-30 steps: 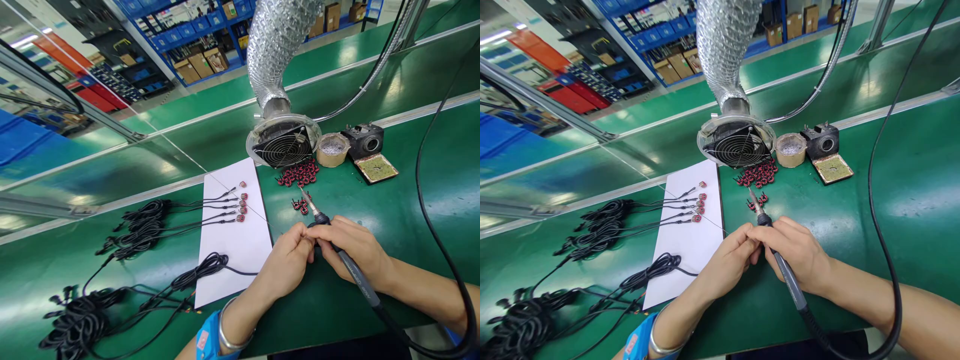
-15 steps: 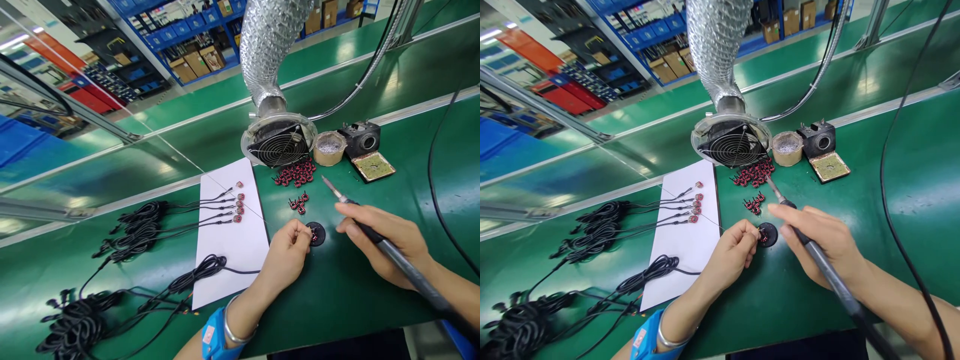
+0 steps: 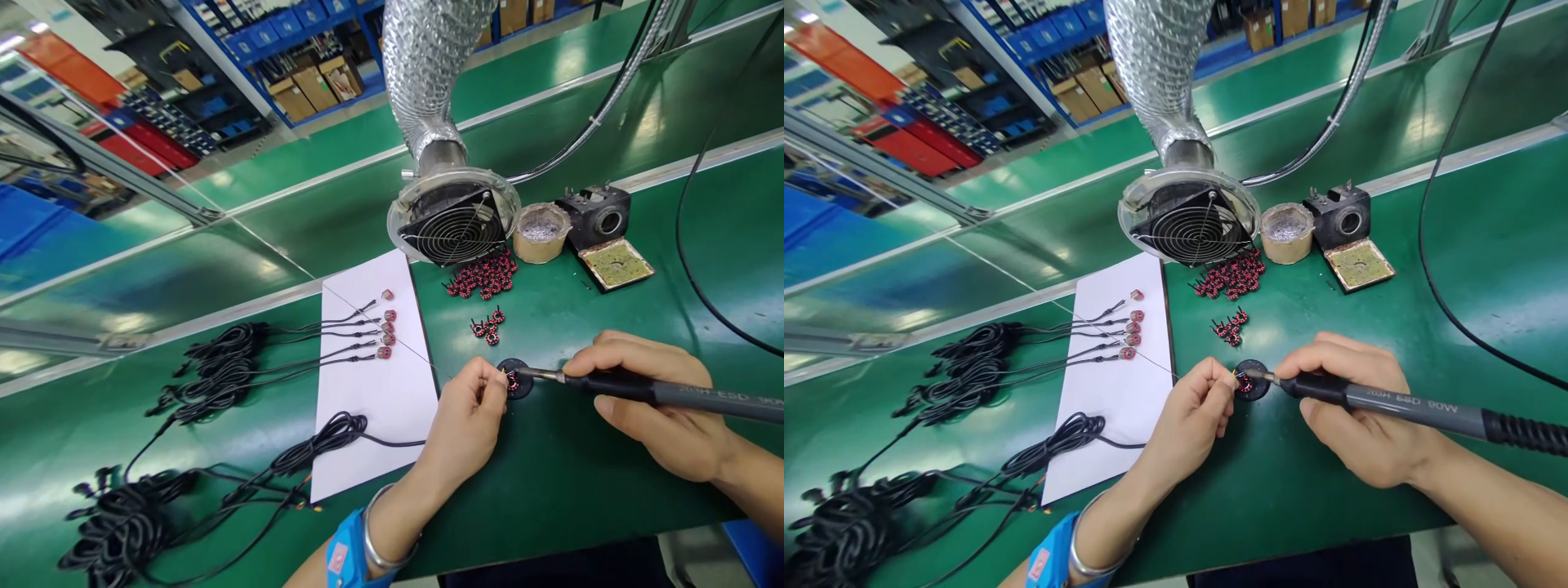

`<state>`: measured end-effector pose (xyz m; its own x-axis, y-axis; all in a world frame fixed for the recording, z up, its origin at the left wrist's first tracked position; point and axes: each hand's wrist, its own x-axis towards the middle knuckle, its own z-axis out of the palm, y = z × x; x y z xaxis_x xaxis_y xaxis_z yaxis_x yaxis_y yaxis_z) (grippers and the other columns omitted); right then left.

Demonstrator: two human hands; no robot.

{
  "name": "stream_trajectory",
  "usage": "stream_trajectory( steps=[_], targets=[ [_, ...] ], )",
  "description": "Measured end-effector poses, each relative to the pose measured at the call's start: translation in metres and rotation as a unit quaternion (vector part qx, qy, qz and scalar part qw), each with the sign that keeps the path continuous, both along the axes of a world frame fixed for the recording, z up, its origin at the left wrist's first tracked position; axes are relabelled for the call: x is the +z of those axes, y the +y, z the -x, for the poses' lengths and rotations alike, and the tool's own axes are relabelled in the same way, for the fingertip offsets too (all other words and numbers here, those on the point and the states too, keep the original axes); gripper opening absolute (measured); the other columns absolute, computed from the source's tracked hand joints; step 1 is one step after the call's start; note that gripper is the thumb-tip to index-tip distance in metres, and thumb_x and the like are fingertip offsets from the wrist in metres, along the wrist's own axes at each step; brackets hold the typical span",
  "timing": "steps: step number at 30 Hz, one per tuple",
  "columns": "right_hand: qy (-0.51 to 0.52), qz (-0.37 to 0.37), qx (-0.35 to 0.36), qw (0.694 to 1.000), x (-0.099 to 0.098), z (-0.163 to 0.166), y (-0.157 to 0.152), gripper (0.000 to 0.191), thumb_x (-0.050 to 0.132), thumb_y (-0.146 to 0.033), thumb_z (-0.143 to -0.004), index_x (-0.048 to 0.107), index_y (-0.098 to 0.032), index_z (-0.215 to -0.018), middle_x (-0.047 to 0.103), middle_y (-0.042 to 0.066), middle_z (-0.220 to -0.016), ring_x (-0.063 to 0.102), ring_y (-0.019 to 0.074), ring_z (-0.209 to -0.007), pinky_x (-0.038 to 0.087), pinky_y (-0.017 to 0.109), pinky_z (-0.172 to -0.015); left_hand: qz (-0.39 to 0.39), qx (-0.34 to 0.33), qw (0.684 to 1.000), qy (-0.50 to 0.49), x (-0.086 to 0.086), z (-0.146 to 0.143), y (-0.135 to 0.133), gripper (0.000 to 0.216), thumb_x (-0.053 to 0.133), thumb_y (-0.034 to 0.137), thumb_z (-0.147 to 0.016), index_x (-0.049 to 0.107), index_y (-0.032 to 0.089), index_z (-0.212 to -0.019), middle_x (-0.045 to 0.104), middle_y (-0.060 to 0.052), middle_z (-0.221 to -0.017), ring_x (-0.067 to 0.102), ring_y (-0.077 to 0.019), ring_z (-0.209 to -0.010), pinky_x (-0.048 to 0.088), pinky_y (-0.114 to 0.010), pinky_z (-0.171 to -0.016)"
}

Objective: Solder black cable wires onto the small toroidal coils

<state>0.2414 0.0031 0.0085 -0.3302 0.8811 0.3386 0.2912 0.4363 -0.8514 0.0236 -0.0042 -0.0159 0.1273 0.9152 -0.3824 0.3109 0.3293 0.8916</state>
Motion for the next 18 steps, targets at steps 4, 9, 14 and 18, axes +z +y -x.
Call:
stream_trajectory(
  steps=[4,9,14,18],
  targets=[
    [-0.001,0.005,0.005,1.000,-0.0005,-0.0009,-0.0003,0.026,0.052,-0.009,-0.083,0.066,-0.024,-0.097,0.059,-0.001,-0.075,0.053,0.0120,-0.061,0.039,0.026,-0.053,-0.008,0.000,1.000,0.002,0.0002,-0.0008,-0.0001,0.024,0.046,0.035,-0.094,0.048,0.020,-0.076,0.048,0.006,-0.060,0.043,-0.0090,-0.049,0.030,-0.022,-0.049],
    [-0.003,0.000,0.011,1.000,-0.0002,-0.0008,-0.0001,0.027,0.052,-0.007,-0.082,0.066,-0.024,-0.098,0.058,-0.001,-0.074,0.052,0.0127,-0.059,0.038,0.027,-0.052,-0.010,-0.006,1.000,0.017,0.0002,-0.0014,0.0004,0.024,0.045,0.036,-0.094,0.047,0.021,-0.076,0.047,0.006,-0.060,0.044,-0.0092,-0.048,0.028,-0.022,-0.048],
    [0.001,-0.009,0.015,1.000,-0.0014,0.0012,-0.0015,0.029,0.050,-0.006,-0.081,0.067,-0.023,-0.098,0.056,-0.001,-0.071,0.050,0.0131,-0.057,0.036,0.027,-0.051,-0.012,-0.011,1.000,0.026,-0.0008,-0.0013,0.0003,0.024,0.045,0.036,-0.095,0.047,0.021,-0.077,0.047,0.006,-0.060,0.044,-0.0094,-0.049,0.028,-0.022,-0.048],
    [0.008,-0.006,0.014,1.000,-0.0005,0.0035,-0.0038,0.029,0.050,-0.006,-0.080,0.066,-0.023,-0.096,0.054,-0.001,-0.069,0.049,0.0124,-0.058,0.036,0.027,-0.051,-0.012,-0.014,0.999,0.026,-0.0013,-0.0006,0.0000,0.024,0.045,0.036,-0.095,0.047,0.020,-0.077,0.047,0.006,-0.060,0.044,-0.0091,-0.049,0.029,-0.022,-0.048]
  ],
)
